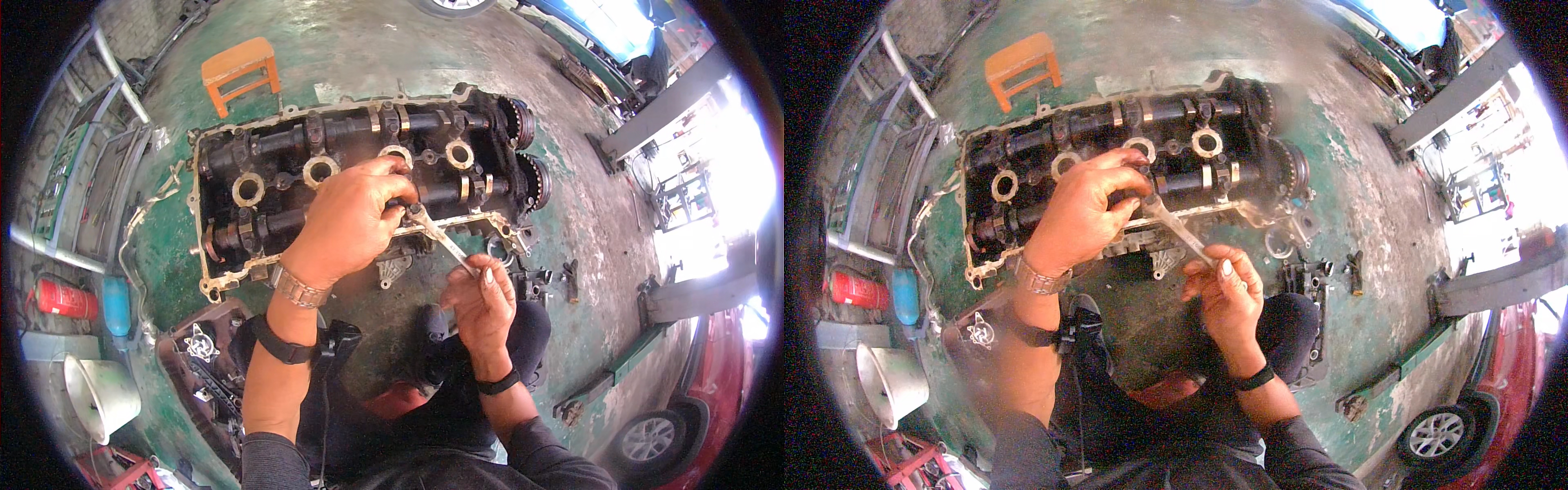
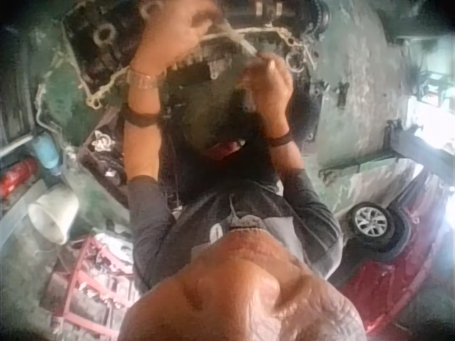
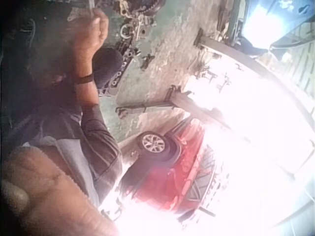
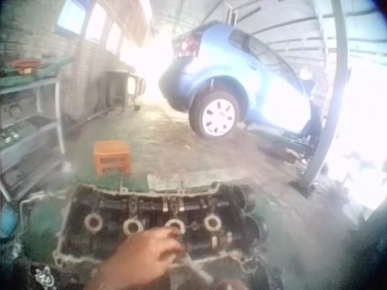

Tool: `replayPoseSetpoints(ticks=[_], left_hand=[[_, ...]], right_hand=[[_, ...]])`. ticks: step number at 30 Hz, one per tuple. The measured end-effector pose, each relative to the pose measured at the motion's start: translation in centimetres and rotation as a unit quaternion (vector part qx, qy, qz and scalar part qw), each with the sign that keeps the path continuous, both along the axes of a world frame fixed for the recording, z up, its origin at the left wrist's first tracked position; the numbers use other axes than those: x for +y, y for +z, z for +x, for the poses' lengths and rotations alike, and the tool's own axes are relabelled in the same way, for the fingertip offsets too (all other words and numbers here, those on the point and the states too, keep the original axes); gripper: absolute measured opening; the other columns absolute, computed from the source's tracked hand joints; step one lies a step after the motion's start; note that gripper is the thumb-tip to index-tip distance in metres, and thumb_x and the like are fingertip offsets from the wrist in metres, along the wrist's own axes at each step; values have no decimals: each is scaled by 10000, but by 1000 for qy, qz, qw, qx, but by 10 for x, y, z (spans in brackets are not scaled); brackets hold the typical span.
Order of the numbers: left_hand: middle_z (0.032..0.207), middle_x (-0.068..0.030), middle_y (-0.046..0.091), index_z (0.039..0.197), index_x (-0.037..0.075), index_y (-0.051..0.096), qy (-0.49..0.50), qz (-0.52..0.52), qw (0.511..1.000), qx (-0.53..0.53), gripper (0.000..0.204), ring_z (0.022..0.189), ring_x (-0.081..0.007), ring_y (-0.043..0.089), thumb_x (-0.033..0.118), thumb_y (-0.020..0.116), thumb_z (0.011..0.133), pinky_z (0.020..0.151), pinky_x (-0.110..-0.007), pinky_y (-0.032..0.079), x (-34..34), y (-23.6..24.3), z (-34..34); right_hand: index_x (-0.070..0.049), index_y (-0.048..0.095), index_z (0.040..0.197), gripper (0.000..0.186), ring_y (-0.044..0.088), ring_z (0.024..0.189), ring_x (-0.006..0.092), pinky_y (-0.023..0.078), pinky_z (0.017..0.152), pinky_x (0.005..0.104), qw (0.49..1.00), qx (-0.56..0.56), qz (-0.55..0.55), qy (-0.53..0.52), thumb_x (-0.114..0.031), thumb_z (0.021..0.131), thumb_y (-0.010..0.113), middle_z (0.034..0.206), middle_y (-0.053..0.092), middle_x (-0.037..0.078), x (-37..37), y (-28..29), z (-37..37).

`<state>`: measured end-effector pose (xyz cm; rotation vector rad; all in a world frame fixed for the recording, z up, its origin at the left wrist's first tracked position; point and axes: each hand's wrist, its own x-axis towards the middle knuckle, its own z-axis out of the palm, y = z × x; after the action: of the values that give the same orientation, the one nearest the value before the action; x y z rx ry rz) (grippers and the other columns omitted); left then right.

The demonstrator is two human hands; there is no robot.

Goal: The person uses a wrench to tighten bolts on an engine block placed on the floor. They repeatedly reposition the wrench and apply torque to multiple bolt locations across the engine's top surface.

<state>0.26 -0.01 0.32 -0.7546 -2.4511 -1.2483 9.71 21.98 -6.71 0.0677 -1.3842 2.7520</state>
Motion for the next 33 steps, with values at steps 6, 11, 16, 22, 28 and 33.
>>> replayPoseSetpoints(ticks=[6, 11, 16, 22, 28, 33], left_hand=[[1229, -196, 679, 936, 35, 724, -6, -15, 999, -30, 156, 1128, -366, 656, 17, 730, 781, 959, -402, 520, -2, 3, 0], [1229, -194, 677, 935, 36, 723, -17, 2, 999, -47, 171, 1127, -373, 650, 39, 749, 766, 960, -407, 518, -2, 4, 1], [1241, -203, 668, 949, 41, 721, -18, -16, 999, -41, 177, 1113, -378, 650, 92, 748, 782, 940, -414, 523, -3, 6, 1], [1251, -203, 661, 970, 49, 736, -2, -46, 999, 4, 191, 1098, -374, 646, 140, 740, 802, 930, -447, 523, -1, 5, 6], [1269, -199, 652, 964, 24, 751, 13, -52, 996, 64, 165, 1131, -378, 638, 85, 728, 812, 957, -436, 518, 5, 0, 7], [1267, -203, 654, 965, -10, 738, 22, -44, 998, 35, 187, 1168, -357, 641, 6, 740, 778, 999, -405, 506, 8, 0, 8]], right_hand=[[-54, 575, 1184, 273, 627, 591, 186, 565, 518, 341, 999, -22, 18, -33, -225, 986, 651, 821, 694, 123, 12, 23, -19], [-45, 576, 1142, 251, 597, 564, 181, 527, 488, 320, 989, -31, 128, -71, -226, 985, 653, 779, 662, 107, 20, 55, -43], [-89, 581, 1082, 178, 509, 505, 135, 486, 496, 308, 983, 18, 173, -63, -255, 1022, 608, 701, 593, 46, 31, 78, -59], [-76, 520, 1020, 263, 462, 467, 107, 468, 481, 304, 987, 98, 121, -26, -321, 1008, 614, 637, 551, 27, 62, 72, -47], [-40, 583, 870, 278, 590, 511, 188, 476, 456, 306, 976, 53, 186, 105, -263, 885, 749, 661, 627, 95, 78, 53, -39], [-10, 657, 921, 139, 656, 684, 148, 520, 600, 294, 868, 97, 404, 273, -129, 930, 727, 760, 673, 73, 68, 57, -49]])
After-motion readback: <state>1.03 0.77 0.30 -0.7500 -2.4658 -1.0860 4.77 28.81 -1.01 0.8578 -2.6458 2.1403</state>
